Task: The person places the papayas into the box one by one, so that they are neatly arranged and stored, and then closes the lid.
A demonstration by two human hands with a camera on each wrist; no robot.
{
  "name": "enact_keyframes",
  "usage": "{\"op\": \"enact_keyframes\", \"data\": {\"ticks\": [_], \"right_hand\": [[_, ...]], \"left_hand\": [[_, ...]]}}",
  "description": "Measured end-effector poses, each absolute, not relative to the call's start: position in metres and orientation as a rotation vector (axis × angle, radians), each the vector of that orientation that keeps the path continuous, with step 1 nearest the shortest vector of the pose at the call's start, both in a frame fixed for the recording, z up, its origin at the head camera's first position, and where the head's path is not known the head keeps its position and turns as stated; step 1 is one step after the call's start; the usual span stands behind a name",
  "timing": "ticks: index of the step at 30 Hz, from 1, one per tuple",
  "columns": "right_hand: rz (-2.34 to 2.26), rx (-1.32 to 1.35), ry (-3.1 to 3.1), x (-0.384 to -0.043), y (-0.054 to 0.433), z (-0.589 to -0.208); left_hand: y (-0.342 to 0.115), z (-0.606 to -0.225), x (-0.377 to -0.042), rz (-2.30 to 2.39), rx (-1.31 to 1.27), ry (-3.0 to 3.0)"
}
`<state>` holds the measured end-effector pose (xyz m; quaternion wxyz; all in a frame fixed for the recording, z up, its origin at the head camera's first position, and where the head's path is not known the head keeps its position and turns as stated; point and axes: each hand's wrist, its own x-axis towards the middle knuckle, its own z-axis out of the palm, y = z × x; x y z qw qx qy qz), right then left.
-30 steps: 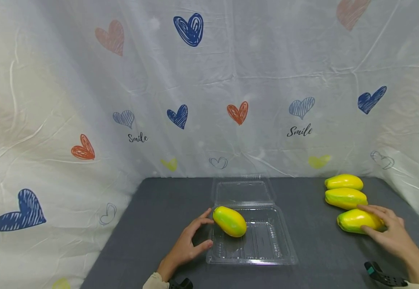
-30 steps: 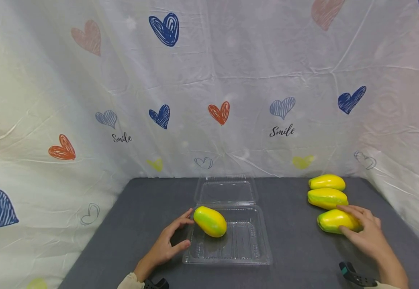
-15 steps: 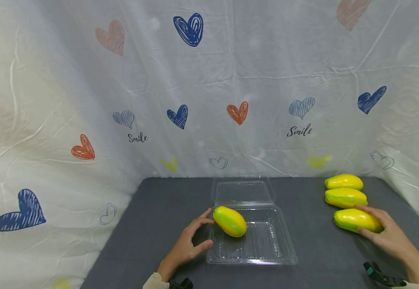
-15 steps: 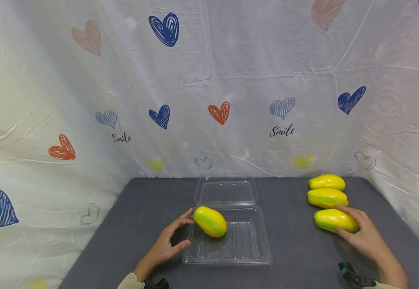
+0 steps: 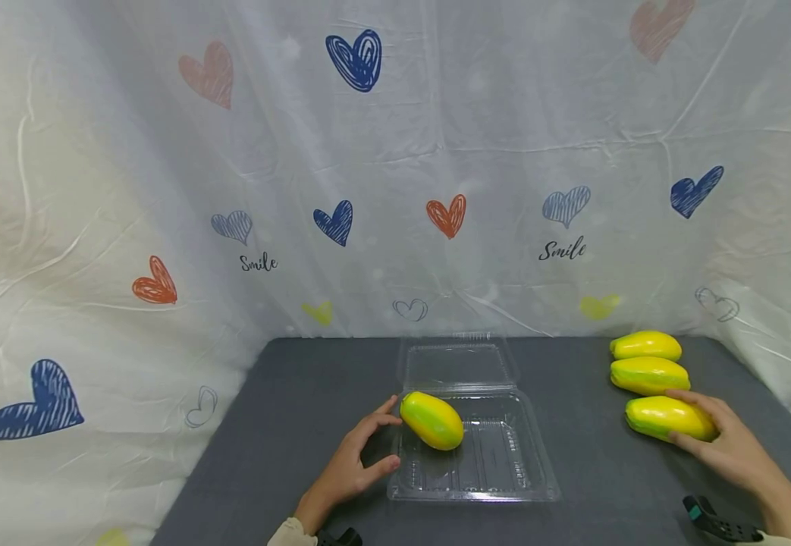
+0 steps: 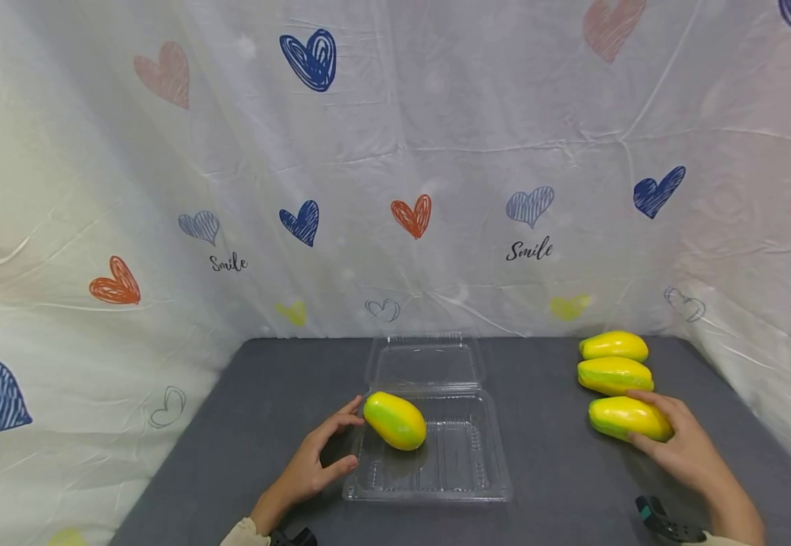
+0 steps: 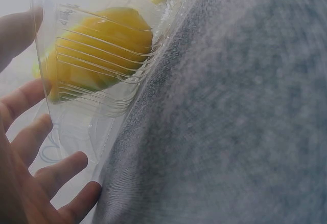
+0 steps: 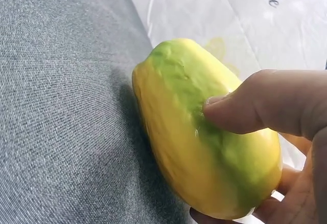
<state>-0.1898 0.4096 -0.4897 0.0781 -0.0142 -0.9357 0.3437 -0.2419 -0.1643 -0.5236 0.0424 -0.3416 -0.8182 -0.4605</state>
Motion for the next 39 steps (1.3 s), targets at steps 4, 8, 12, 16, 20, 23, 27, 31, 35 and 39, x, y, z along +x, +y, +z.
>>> {"op": "enact_keyframes", "data": {"ticks": [4,8,12,16,20,23,27,31,35,39], "right_hand": [[1.025,-0.041,-2.804,-0.190,0.408,-0.489],[1.000,-0.038,-2.813,-0.192,0.406,-0.487],[0.995,-0.017,-2.794,-0.193,0.403,-0.487],[0.995,0.023,-2.752,-0.193,0.398,-0.489],[0.995,0.046,-2.745,-0.193,0.393,-0.489],[1.001,0.044,-2.748,-0.194,0.389,-0.487],[1.010,0.067,-2.723,-0.194,0.384,-0.486],[0.997,0.097,-2.694,-0.195,0.381,-0.486],[0.997,0.114,-2.677,-0.195,0.378,-0.483],[1.012,0.143,-2.660,-0.196,0.374,-0.480]], "left_hand": [[-0.164,-0.523,-0.241,-1.404,-1.045,-2.504],[-0.164,-0.522,-0.241,-1.399,-1.042,-2.503],[-0.164,-0.522,-0.241,-1.406,-1.031,-2.509],[-0.164,-0.522,-0.241,-1.414,-1.032,-2.511],[-0.164,-0.523,-0.241,-1.404,-1.034,-2.512],[-0.164,-0.523,-0.241,-1.400,-1.030,-2.514],[-0.164,-0.524,-0.241,-1.399,-1.029,-2.514],[-0.164,-0.524,-0.241,-1.398,-1.031,-2.512],[-0.164,-0.523,-0.240,-1.401,-1.027,-2.513],[-0.164,-0.523,-0.240,-1.407,-1.019,-2.518]]}}
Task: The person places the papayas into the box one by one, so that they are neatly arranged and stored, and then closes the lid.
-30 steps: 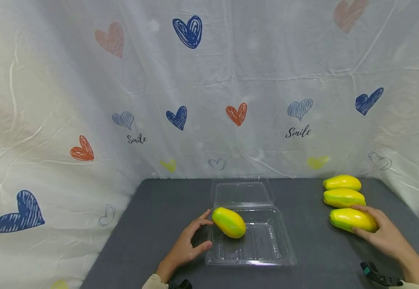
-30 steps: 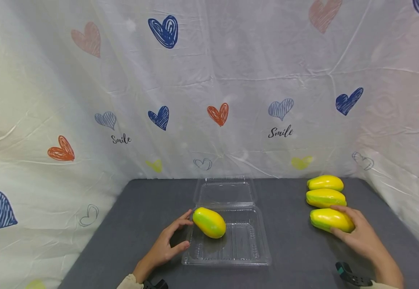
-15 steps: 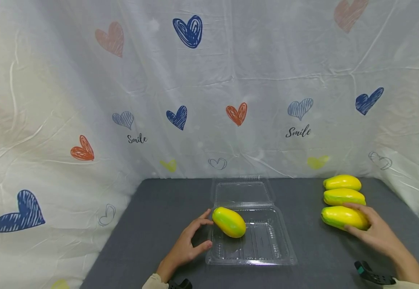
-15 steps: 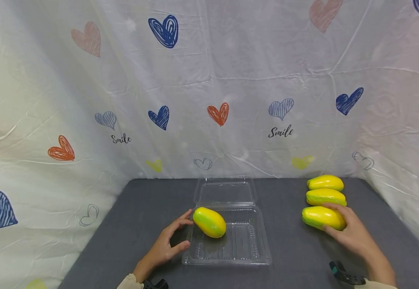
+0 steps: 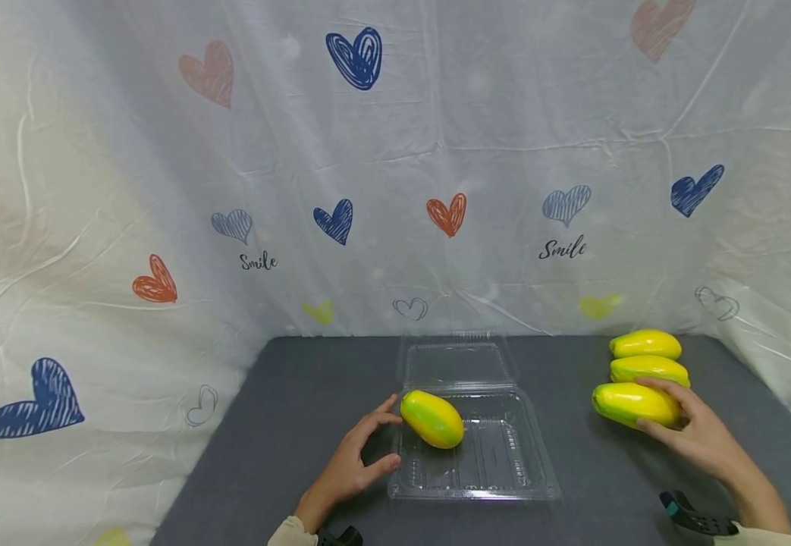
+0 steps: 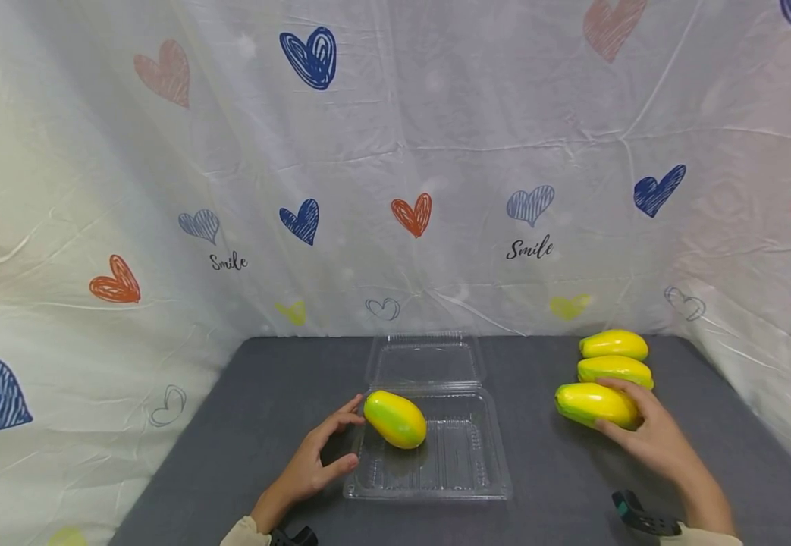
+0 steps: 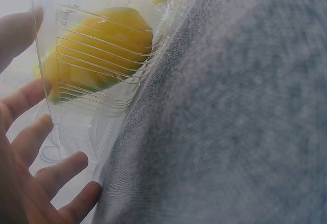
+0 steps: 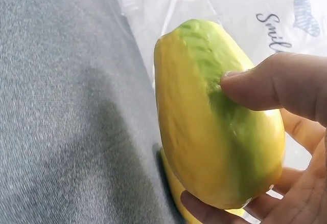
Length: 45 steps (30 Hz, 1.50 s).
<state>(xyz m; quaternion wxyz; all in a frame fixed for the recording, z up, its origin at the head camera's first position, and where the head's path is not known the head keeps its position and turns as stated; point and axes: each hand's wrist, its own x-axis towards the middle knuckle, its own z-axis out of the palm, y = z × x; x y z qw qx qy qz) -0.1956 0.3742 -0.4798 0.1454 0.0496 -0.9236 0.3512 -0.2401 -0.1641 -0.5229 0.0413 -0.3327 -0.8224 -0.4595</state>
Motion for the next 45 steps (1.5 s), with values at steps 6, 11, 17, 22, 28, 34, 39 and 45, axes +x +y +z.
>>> {"op": "enact_keyframes", "data": {"ticks": [6,11,17,22,28,34,39,45], "right_hand": [[1.027,0.140,-2.671,-0.196,0.367,-0.475],[1.027,0.142,-2.686,-0.196,0.361,-0.473],[1.040,0.170,-2.682,-0.195,0.355,-0.470],[1.056,0.189,-2.687,-0.196,0.351,-0.469],[1.031,0.212,-2.696,-0.198,0.340,-0.467],[1.055,0.222,-2.677,-0.195,0.334,-0.462],[1.077,0.222,-2.641,-0.194,0.336,-0.459],[1.069,0.230,-2.635,-0.195,0.333,-0.456]], "left_hand": [[-0.164,-0.522,-0.241,-1.404,-1.028,-2.515],[-0.164,-0.522,-0.241,-1.397,-1.036,-2.511],[-0.164,-0.523,-0.241,-1.385,-1.032,-2.515],[-0.164,-0.523,-0.241,-1.393,-1.022,-2.520],[-0.164,-0.523,-0.241,-1.397,-1.027,-2.511],[-0.164,-0.524,-0.241,-1.402,-1.034,-2.512],[-0.164,-0.524,-0.241,-1.403,-1.036,-2.508],[-0.164,-0.523,-0.241,-1.395,-1.034,-2.505]]}}
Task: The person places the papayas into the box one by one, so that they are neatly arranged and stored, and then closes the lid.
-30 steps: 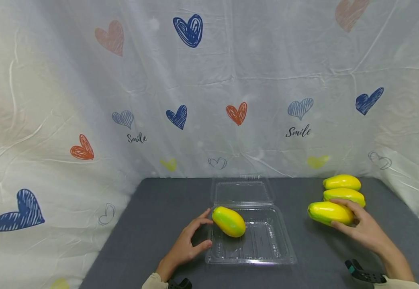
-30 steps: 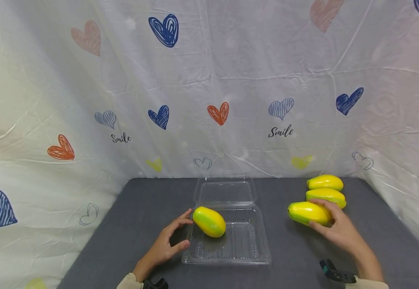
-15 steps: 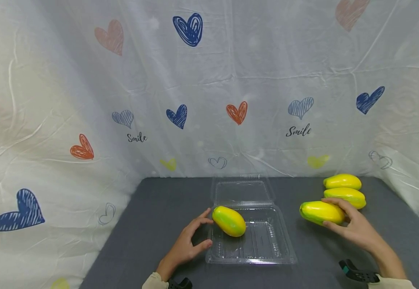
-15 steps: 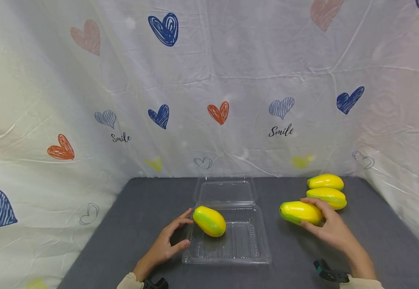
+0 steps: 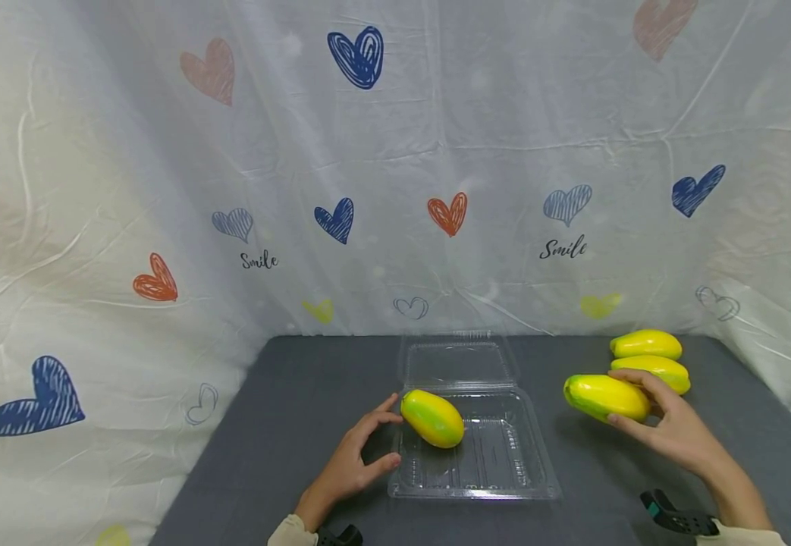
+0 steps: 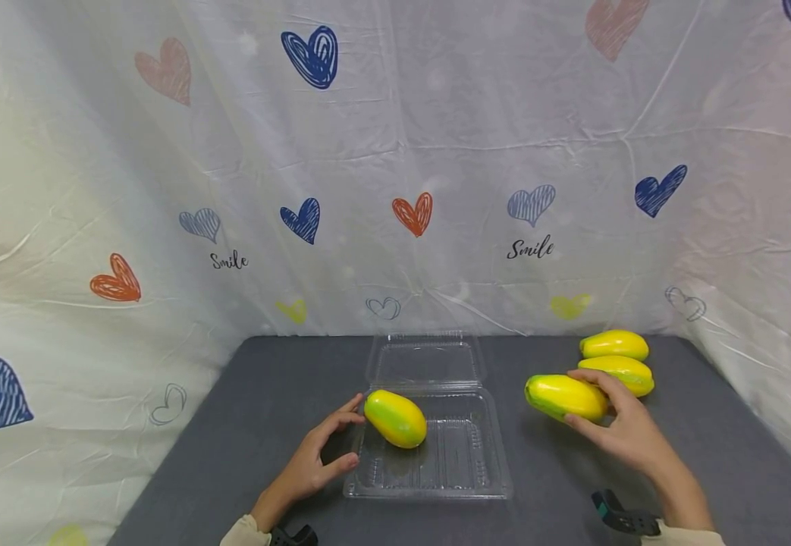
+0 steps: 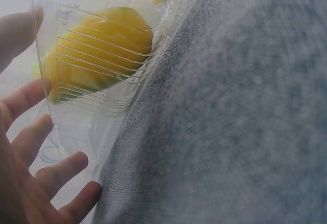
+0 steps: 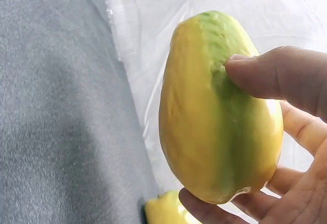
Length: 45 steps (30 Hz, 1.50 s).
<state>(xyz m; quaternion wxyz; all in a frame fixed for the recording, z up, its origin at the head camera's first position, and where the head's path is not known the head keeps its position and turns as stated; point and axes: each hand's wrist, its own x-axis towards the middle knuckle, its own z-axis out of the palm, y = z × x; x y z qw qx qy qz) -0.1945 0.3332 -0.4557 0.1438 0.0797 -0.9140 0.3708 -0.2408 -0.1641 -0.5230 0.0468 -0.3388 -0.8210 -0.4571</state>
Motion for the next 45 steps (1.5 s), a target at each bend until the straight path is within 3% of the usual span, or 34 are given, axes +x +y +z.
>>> {"op": "enact_keyframes", "data": {"ticks": [45], "right_hand": [[1.091,0.356,-2.623,-0.192,0.295,-0.439]], "left_hand": [[-0.164,-0.522,-0.240,-1.417,-1.025,-2.520]]}}
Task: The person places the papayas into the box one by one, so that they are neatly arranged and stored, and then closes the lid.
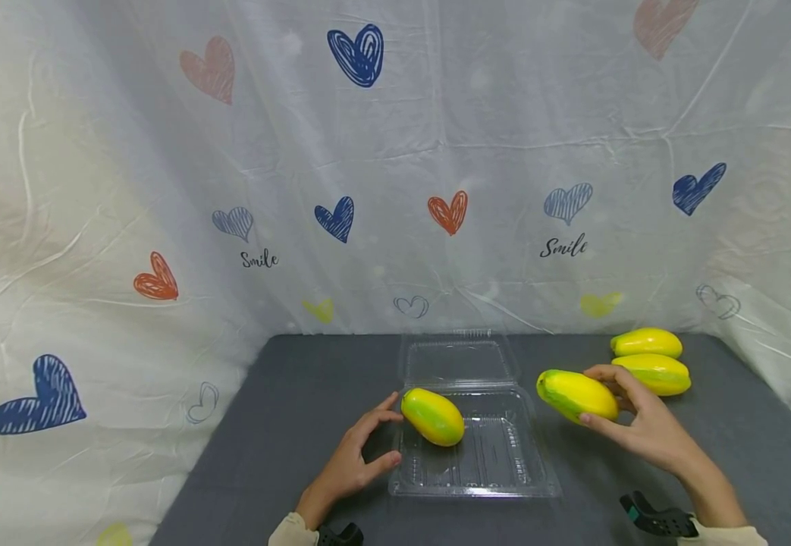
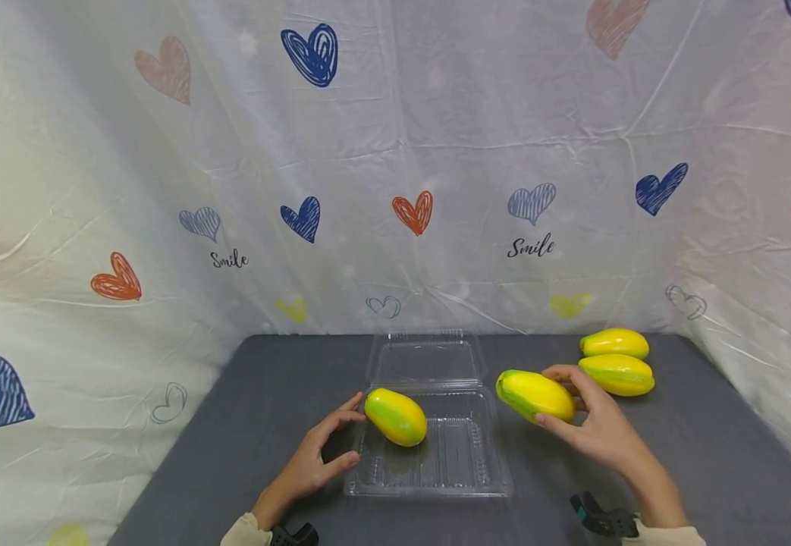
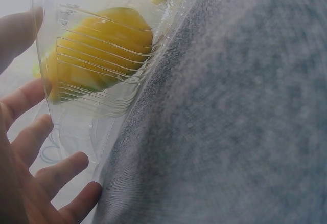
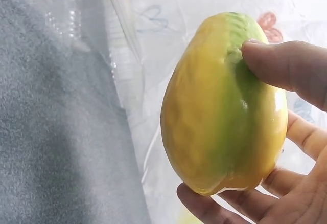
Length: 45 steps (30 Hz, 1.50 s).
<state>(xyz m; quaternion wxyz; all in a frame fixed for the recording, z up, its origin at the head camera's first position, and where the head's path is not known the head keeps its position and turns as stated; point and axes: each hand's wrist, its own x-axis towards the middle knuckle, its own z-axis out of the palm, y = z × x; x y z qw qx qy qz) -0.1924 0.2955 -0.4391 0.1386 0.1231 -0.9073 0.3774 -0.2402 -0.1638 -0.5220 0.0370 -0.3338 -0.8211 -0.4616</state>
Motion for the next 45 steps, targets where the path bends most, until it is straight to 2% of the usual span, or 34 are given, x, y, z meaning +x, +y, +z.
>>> {"op": "enact_keyframes", "data": {"ticks": [45], "right_hand": [[1.210,0.587,-2.578,-0.196,0.233,-0.447]], "left_hand": [[-0.163,-0.520,-0.239,-1.408,-1.033,-2.519]]}}
